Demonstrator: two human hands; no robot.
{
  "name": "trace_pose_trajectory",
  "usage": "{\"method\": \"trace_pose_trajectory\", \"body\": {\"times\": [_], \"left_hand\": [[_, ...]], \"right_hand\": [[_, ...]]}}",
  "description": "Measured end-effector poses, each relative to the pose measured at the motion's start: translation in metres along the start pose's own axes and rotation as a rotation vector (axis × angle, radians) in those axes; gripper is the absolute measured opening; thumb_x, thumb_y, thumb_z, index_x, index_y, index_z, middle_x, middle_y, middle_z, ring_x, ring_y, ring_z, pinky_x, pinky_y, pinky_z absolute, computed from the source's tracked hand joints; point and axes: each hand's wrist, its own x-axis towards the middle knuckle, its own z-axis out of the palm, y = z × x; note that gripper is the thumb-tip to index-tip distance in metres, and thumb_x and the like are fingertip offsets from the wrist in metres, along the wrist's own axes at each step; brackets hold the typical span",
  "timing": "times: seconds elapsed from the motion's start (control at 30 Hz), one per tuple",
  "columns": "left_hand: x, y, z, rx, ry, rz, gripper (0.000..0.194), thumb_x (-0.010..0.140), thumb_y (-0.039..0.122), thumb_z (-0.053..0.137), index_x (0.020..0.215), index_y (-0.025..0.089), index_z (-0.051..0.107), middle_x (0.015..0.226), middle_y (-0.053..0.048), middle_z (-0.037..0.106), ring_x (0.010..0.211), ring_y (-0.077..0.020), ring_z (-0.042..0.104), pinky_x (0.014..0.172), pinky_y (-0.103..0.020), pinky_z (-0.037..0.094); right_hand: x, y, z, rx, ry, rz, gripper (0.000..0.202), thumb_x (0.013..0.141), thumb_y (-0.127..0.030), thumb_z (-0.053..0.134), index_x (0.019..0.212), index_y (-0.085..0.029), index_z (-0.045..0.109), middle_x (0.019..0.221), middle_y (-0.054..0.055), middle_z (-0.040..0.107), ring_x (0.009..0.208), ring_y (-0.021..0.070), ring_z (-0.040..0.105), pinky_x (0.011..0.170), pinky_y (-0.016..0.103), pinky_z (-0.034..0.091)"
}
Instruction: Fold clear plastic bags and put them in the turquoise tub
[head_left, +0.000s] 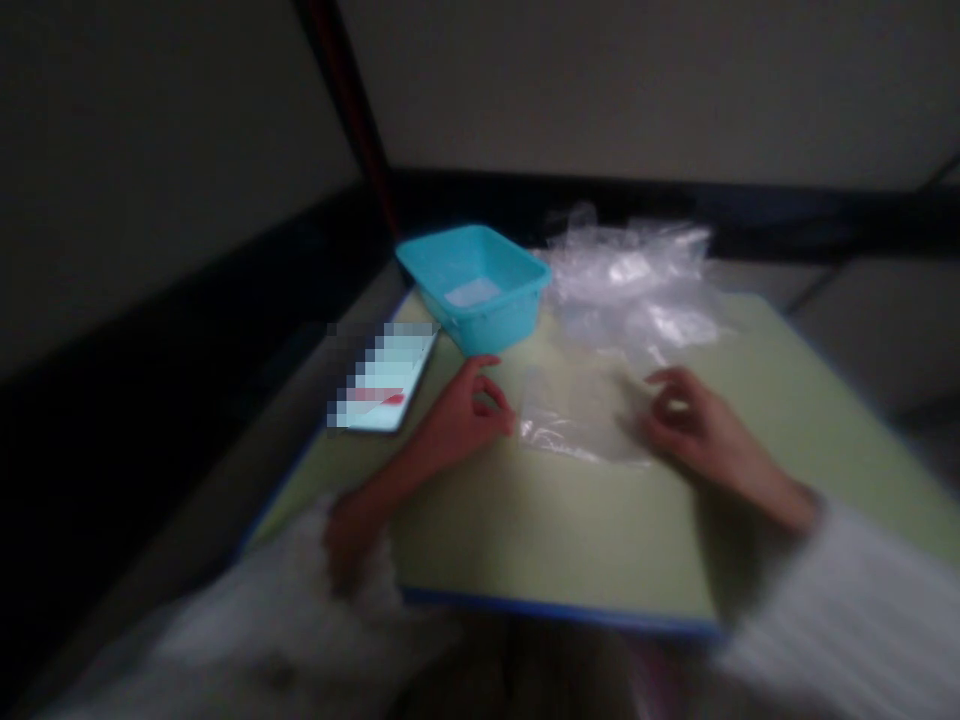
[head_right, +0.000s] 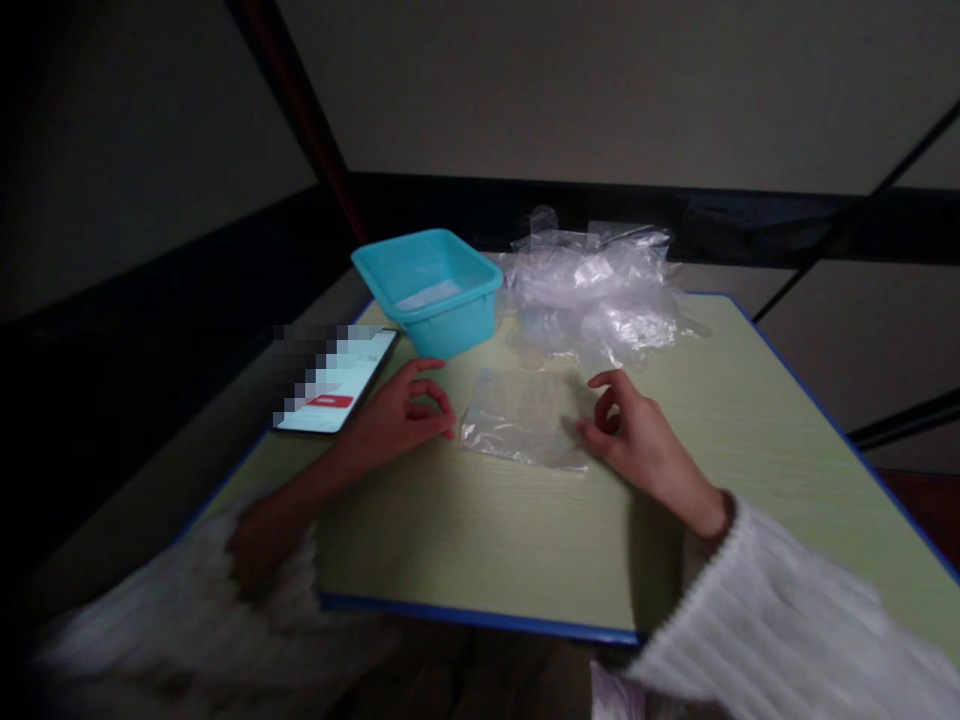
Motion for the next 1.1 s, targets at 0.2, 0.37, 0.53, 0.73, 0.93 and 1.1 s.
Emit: {"method": "trace_pose_trajectory", "body": {"times": [0.2, 0.37, 0.53, 0.73, 0.93, 1.1], "left_hand": [[-0.004, 0.0, 0.003, -0.059, -0.048, -0.021, 0.071, 0.057, 0.013, 0.072, 0.119, 0.019, 0.037, 0.078, 0.006, 0.055, 0.056, -0.008, 0.059, 0.051, -0.017, 0.042], [-0.007, -0.002, 0.007, -0.085, -0.096, -0.003, 0.075, 0.057, 0.013, 0.073, 0.122, 0.019, 0.036, 0.076, 0.007, 0.054, 0.059, -0.0088, 0.061, 0.055, -0.018, 0.044], [-0.006, -0.006, 0.012, -0.111, -0.152, 0.022, 0.077, 0.057, 0.01, 0.072, 0.123, 0.02, 0.034, 0.076, 0.007, 0.055, 0.06, -0.0087, 0.061, 0.057, -0.018, 0.046], [-0.005, -0.007, 0.013, -0.145, -0.214, -0.016, 0.088, 0.056, 0.009, 0.074, 0.13, 0.022, 0.029, 0.077, 0.008, 0.052, 0.057, -0.007, 0.06, 0.057, -0.018, 0.047], [-0.005, -0.008, 0.011, -0.139, -0.256, -0.075, 0.103, 0.052, 0.006, 0.075, 0.137, 0.027, 0.021, 0.079, 0.009, 0.05, 0.053, -0.006, 0.058, 0.051, -0.017, 0.047], [-0.004, -0.007, 0.006, -0.076, -0.281, -0.104, 0.106, 0.053, 0.01, 0.076, 0.14, 0.024, 0.016, 0.083, 0.006, 0.054, 0.051, -0.0069, 0.058, 0.042, -0.014, 0.04]], "right_hand": [[-0.012, 0.007, 0.006, 0.243, -0.119, 0.043, 0.044, 0.067, -0.036, 0.066, 0.101, -0.024, 0.041, 0.073, -0.004, 0.049, 0.054, 0.0125, 0.052, 0.047, 0.025, 0.046], [-0.015, 0.002, 0.008, 0.279, -0.148, 0.037, 0.041, 0.069, -0.028, 0.064, 0.102, -0.025, 0.04, 0.074, -0.005, 0.045, 0.053, 0.01, 0.048, 0.047, 0.023, 0.043], [-0.016, -0.001, 0.008, 0.298, -0.153, 0.043, 0.041, 0.068, -0.027, 0.063, 0.103, -0.025, 0.04, 0.074, -0.004, 0.045, 0.054, 0.0096, 0.047, 0.046, 0.023, 0.041], [-0.016, 0.0, 0.008, 0.338, -0.172, 0.07, 0.043, 0.067, -0.03, 0.065, 0.103, -0.025, 0.041, 0.074, -0.005, 0.045, 0.056, 0.0102, 0.048, 0.049, 0.023, 0.042], [-0.018, 0.009, 0.01, 0.336, -0.193, 0.067, 0.041, 0.069, -0.035, 0.067, 0.103, -0.026, 0.045, 0.073, -0.005, 0.047, 0.054, 0.0103, 0.047, 0.047, 0.023, 0.041], [-0.018, 0.011, 0.009, 0.157, -0.205, -0.053, 0.033, 0.076, -0.03, 0.061, 0.104, -0.025, 0.046, 0.071, -0.005, 0.05, 0.051, 0.0101, 0.048, 0.044, 0.022, 0.038]]}}
